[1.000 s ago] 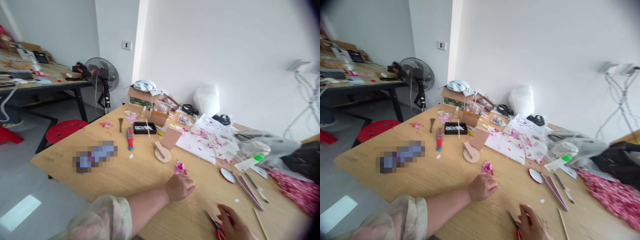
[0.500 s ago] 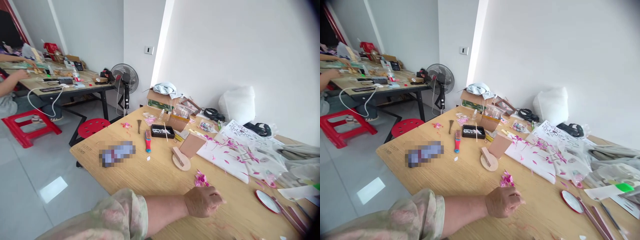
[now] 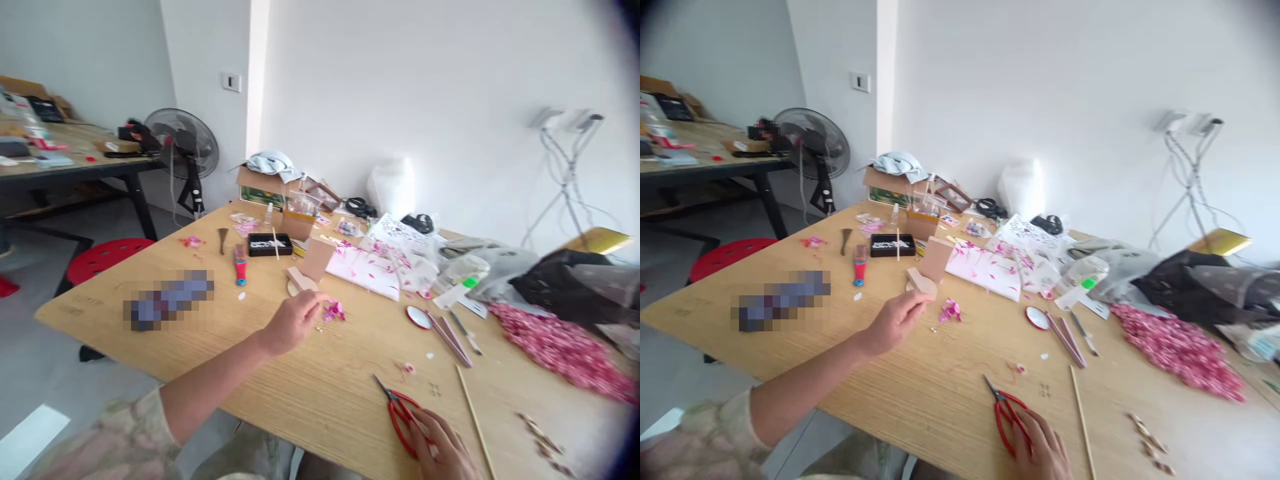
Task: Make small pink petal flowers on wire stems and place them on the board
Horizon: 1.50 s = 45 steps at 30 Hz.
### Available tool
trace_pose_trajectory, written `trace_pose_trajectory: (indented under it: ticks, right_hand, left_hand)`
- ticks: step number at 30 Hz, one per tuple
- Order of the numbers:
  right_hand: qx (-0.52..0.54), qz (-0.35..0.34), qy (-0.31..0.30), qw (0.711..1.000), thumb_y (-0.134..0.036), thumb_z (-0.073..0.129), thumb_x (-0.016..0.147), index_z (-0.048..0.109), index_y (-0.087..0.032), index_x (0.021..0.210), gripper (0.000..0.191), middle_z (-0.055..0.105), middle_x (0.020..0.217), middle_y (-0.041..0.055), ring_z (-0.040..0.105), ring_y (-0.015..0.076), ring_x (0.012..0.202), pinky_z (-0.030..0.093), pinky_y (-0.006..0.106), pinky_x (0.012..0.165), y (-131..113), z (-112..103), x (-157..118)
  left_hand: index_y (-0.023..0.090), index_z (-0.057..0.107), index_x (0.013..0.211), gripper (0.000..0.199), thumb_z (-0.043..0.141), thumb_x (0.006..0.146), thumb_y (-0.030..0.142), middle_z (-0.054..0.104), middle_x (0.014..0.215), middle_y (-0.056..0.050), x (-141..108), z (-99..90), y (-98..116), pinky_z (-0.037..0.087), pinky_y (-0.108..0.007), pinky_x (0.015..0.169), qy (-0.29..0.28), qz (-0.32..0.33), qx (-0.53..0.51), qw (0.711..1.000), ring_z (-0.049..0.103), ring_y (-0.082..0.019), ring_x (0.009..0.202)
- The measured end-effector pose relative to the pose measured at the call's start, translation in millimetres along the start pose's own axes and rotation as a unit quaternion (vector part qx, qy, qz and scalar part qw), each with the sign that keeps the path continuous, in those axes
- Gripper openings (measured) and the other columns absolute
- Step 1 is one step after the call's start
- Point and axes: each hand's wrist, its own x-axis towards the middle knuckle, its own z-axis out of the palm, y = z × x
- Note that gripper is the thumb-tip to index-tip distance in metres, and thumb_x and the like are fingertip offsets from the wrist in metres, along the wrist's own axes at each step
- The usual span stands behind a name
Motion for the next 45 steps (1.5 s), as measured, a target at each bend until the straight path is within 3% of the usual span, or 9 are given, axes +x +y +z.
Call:
trace_pose_trajectory:
  ticks: [4,11,17,25,30,36,39,42,45]
  right_hand:
    - [-0.015,0.017,-0.004,1.0,-0.036,0.041,0.074,0.064,-0.023,0.086,0.029,0.062,0.096,0.0042,0.054,0.0217,0.09,0.044,0.033,0.079,4,-3,-9]
    - [-0.05,0.008,-0.076,0.996,-0.022,0.04,0.077,0.061,-0.023,0.086,0.023,0.062,0.087,0.0044,0.053,0.0204,0.084,0.04,0.03,0.076,-14,-15,-1]
    - [-0.088,0.014,-0.078,0.993,-0.017,0.043,0.076,0.059,-0.019,0.078,0.017,0.061,0.08,0.006,0.054,0.0197,0.079,0.04,0.028,0.07,-16,-20,4]
    - [-0.157,0.05,-0.048,0.985,-0.022,0.037,0.081,0.058,-0.017,0.083,0.022,0.062,0.082,0.0075,0.055,0.0189,0.079,0.038,0.028,0.069,24,-46,87]
    - [-0.202,0.052,-0.085,0.974,-0.023,0.039,0.08,0.06,-0.017,0.08,0.022,0.062,0.084,0.009,0.056,0.0206,0.081,0.038,0.027,0.063,39,-26,133]
    - [-0.22,0.026,-0.083,0.972,-0.022,0.044,0.076,0.062,-0.019,0.08,0.019,0.063,0.079,0.0085,0.057,0.0212,0.08,0.038,0.028,0.064,50,-7,144]
    - [-0.173,0.019,-0.052,0.983,-0.021,0.045,0.074,0.062,-0.02,0.077,0.017,0.064,0.082,0.0078,0.057,0.0205,0.08,0.039,0.028,0.064,36,-15,146]
    - [-0.064,0.004,-0.018,0.998,-0.025,0.046,0.073,0.063,-0.021,0.078,0.018,0.064,0.08,0.0061,0.058,0.0194,0.074,0.039,0.027,0.062,-2,-18,149]
    - [0.111,-0.04,-0.082,0.99,-0.026,0.049,0.069,0.062,-0.02,0.077,0.016,0.065,0.074,0.0028,0.057,0.0166,0.068,0.039,0.025,0.061,-50,-2,151]
  left_hand:
    - [0.015,0.055,0.092,0.021,0.035,0.083,0.016,0.059,0.074,-0.002,-10,13.3,-11,0.042,-0.02,0.064,-0.031,-0.065,0.017,0.997,0.054,-0.01,0.067]
    - [0.017,0.056,0.088,0.021,0.039,0.079,0.01,0.061,0.08,-0.002,-9,42.2,-8,0.041,-0.021,0.068,-0.126,-0.022,0.002,0.992,0.055,-0.012,0.075]
    - [0.017,0.057,0.086,0.018,0.041,0.079,0.011,0.061,0.079,-0.002,-9,45.6,-16,0.041,-0.02,0.066,-0.146,-0.033,0.009,0.989,0.056,-0.011,0.073]
    - [0.016,0.057,0.085,0.018,0.04,0.079,0.012,0.061,0.08,-0.002,-4,34.3,-34,0.042,-0.021,0.067,-0.091,-0.062,0.036,0.993,0.055,-0.012,0.074]
    - [0.016,0.057,0.082,0.017,0.04,0.079,0.012,0.061,0.082,-0.004,-6,28.5,-45,0.042,-0.023,0.07,-0.082,-0.07,0.048,0.993,0.056,-0.013,0.077]
    - [0.016,0.057,0.081,0.016,0.042,0.078,0.013,0.062,0.081,-0.004,-4,26.7,-54,0.041,-0.024,0.069,-0.081,-0.088,0.037,0.992,0.056,-0.014,0.075]
    - [0.017,0.058,0.081,0.016,0.043,0.077,0.013,0.062,0.079,-0.003,3,31.0,-52,0.041,-0.023,0.066,-0.08,-0.1,0.01,0.992,0.056,-0.014,0.073]
    - [0.017,0.058,0.082,0.016,0.043,0.077,0.016,0.061,0.075,-0.002,14,40.1,-46,0.04,-0.021,0.06,-0.065,-0.135,-0.045,0.988,0.055,-0.012,0.067]
    - [0.016,0.057,0.084,0.015,0.044,0.078,0.02,0.057,0.066,0.0,23,54.8,-42,0.04,-0.02,0.055,-0.013,-0.172,-0.12,0.978,0.052,-0.011,0.059]
